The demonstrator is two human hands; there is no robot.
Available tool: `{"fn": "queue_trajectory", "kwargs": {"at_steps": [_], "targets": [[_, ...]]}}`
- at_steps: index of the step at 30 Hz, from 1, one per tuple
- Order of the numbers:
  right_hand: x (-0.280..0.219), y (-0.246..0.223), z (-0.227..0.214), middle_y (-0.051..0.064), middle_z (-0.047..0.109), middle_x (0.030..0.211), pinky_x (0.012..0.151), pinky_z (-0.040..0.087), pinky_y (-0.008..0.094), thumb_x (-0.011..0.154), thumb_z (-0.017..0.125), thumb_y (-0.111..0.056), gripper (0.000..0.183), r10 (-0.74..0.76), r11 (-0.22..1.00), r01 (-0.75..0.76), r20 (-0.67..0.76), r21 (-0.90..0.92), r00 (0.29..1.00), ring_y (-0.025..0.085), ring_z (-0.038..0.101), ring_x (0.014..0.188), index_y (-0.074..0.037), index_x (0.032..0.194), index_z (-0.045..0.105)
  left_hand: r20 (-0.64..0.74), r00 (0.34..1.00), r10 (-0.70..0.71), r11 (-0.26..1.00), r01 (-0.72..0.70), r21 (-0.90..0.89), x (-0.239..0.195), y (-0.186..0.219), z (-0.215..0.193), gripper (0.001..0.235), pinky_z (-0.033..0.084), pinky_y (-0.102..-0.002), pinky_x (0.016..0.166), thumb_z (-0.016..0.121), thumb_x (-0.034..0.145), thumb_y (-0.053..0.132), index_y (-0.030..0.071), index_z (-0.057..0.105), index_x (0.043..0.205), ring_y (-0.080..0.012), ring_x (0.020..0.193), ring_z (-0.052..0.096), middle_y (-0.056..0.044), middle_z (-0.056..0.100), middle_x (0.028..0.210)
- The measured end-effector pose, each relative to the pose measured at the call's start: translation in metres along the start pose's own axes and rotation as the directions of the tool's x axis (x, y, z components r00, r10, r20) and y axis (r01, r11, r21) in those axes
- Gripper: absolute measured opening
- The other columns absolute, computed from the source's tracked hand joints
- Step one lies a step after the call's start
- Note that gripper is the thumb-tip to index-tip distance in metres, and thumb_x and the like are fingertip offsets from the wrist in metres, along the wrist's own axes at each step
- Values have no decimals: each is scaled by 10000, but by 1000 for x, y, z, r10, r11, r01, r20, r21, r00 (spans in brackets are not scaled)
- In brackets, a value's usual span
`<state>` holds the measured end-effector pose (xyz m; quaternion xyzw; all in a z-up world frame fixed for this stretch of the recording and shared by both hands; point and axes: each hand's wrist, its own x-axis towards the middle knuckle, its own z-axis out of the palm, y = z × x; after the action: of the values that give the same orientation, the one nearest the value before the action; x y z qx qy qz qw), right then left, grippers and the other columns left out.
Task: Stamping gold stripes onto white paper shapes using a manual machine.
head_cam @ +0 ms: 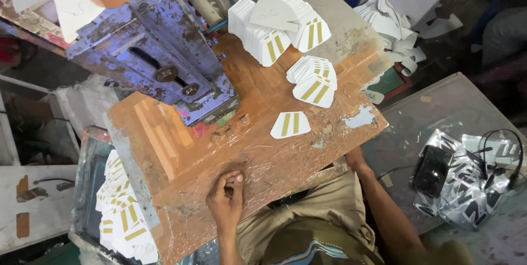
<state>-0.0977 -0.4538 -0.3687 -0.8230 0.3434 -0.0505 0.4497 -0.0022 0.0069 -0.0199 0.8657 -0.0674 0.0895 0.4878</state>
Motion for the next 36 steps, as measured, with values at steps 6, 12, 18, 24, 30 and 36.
{"fn": "queue_trajectory", "kwargs": {"at_steps": [6, 12, 18, 24, 30, 36], "targets": [[-24, -143, -128, 109, 588, 662, 531, 437, 329, 944, 807, -212, 341, -45, 959, 163, -443, 233, 896, 121, 526, 592, -26, 793, 563, -160, 924, 348, 925, -311, 218, 12, 82, 16, 814, 375, -608, 1181, 648, 918, 577, 147, 369, 1551, -378, 1426, 472, -216, 471, 1550], [-116, -407, -156, 139, 589, 754, 730, 430, 470, 906, 762, -78, 249, -868, 474, 660, -182, -582, 463, 344, 550, 758, -43, 743, 576, -329, 746, 580, 728, -655, -203, 31, 189, 89, 1000, -16, -658, 1318, 525, 823, 818, 276, 311, 1636, -357, 1652, 8, -151, 63, 1761], [-122, -445, -131, 129, 580, 717, 847, 475, 568, 879, 689, -132, 187, -934, 273, 601, -56, -752, 354, 367, 576, 770, -53, 739, 594, -254, 746, 616, 744, -657, -124, 31, 208, 105, 1118, -146, -674, 1260, 356, 857, 900, 341, -42, 1739, -325, 1616, -264, -101, -241, 1776], [-117, -431, -112, 118, 575, 681, 855, 474, 504, 963, 682, -97, 292, -842, 487, 715, -52, -501, 537, 324, 555, 722, -88, 685, 593, -341, 771, 538, 793, -600, -105, 18, 179, 117, 1041, -109, -680, 1204, 243, 857, 914, 407, -7, 1731, -315, 1657, -155, -80, -154, 1794], [-111, -397, -69, 156, 623, 865, 841, 485, 472, 944, 679, -116, 107, -875, 484, 832, -148, -271, 460, 356, 583, 859, -27, 888, 664, -249, 703, 666, 715, -697, -53, 26, 182, 86, 1046, -191, -750, 1258, 289, 909, 877, 302, -19, 1727, -398, 1645, -227, -125, -178, 1761], [-119, -428, -88, 147, 607, 793, 788, 473, 523, 941, 724, -120, 256, -888, 423, 797, -21, -432, 460, 386, 568, 824, -46, 728, 603, -172, 813, 556, 820, -571, -43, 21, 175, 75, 1026, -136, -711, 1243, 263, 929, 884, 334, -14, 1750, -393, 1613, -199, -152, -147, 1757]]}}
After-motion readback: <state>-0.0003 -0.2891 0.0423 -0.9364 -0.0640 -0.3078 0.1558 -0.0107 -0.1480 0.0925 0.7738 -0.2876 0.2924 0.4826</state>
